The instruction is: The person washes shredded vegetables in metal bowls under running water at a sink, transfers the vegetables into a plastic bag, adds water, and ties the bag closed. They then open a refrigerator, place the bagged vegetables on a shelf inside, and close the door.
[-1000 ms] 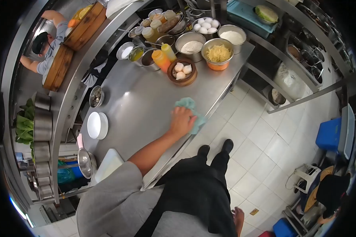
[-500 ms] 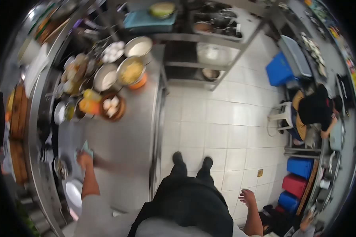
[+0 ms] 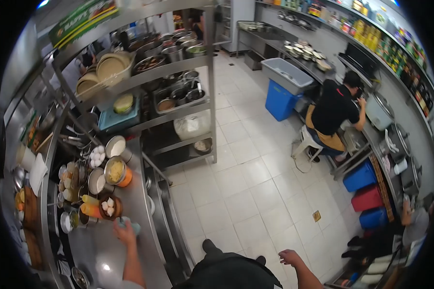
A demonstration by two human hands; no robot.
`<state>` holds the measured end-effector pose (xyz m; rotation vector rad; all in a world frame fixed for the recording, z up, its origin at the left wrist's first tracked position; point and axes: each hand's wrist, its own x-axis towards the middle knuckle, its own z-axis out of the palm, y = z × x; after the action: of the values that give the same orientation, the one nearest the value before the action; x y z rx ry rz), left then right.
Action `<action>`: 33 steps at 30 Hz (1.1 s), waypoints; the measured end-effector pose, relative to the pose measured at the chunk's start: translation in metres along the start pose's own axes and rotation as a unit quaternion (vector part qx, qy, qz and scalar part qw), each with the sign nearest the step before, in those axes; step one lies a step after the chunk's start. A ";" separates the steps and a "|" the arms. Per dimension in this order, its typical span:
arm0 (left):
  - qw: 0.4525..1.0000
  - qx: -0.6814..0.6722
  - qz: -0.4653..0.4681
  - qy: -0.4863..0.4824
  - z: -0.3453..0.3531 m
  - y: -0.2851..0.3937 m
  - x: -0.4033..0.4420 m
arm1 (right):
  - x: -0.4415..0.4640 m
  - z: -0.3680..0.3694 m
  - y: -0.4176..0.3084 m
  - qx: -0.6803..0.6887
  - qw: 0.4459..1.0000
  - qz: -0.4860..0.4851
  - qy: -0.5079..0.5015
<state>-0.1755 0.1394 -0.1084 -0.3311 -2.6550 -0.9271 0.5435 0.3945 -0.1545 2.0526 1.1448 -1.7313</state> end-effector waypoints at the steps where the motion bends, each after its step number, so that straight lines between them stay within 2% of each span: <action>1: 0.997 0.045 -0.047 0.039 -0.007 0.025 0.009 | 0.003 -0.011 0.013 0.006 1.000 -0.009 0.005; 2: 0.989 0.085 -0.092 0.075 -0.013 0.055 0.010 | 0.005 -0.025 0.028 0.016 1.000 -0.016 0.015; 4: 0.988 0.049 0.062 0.133 0.000 0.045 -0.006 | 0.016 -0.042 0.079 0.077 0.994 -0.058 0.046; 6: 0.978 -0.011 0.179 0.107 0.025 0.045 -0.050 | 0.018 -0.055 0.138 0.147 0.986 -0.040 0.069; 8: 0.984 -0.064 0.165 -0.036 0.046 0.091 -0.128 | 0.016 -0.060 0.191 0.218 0.973 -0.001 0.079; 10: 0.952 -0.103 0.230 -0.175 0.065 0.132 -0.214 | 0.019 -0.058 0.254 0.277 0.955 0.043 0.100; 12: 0.922 -0.161 0.199 -0.290 0.048 0.214 -0.297 | 0.023 -0.053 0.304 0.332 0.929 0.093 0.136; 16: 0.857 -0.161 0.290 -0.395 0.067 0.291 -0.385 | 0.027 -0.040 0.396 0.364 0.908 0.146 0.146; 19: 0.821 -0.153 0.325 -0.444 0.090 0.325 -0.418 | 0.029 -0.039 0.420 0.403 0.893 0.140 0.142; 21: 0.807 -0.054 0.377 -0.452 0.108 0.334 -0.435 | 0.035 -0.044 0.424 0.438 0.875 0.137 0.155; 23: 0.730 0.015 0.383 -0.566 0.140 0.331 -0.432 | 0.041 -0.054 0.423 0.466 0.861 0.119 0.165; 25: 0.671 0.102 0.375 -0.631 0.157 0.350 -0.452 | 0.047 -0.065 0.420 0.492 0.851 0.094 0.159; 32: 0.533 0.245 0.340 -0.735 0.218 0.434 -0.580 | 0.042 -0.107 0.429 0.575 0.796 0.120 0.145; 33: 0.521 0.254 0.337 -0.742 0.230 0.454 -0.600 | 0.032 -0.112 0.432 0.599 0.768 0.147 0.175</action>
<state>0.4737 0.5640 -0.2393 -2.6693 -2.9842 0.9529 0.9177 0.1864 -0.2841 3.0421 -0.5444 -2.1801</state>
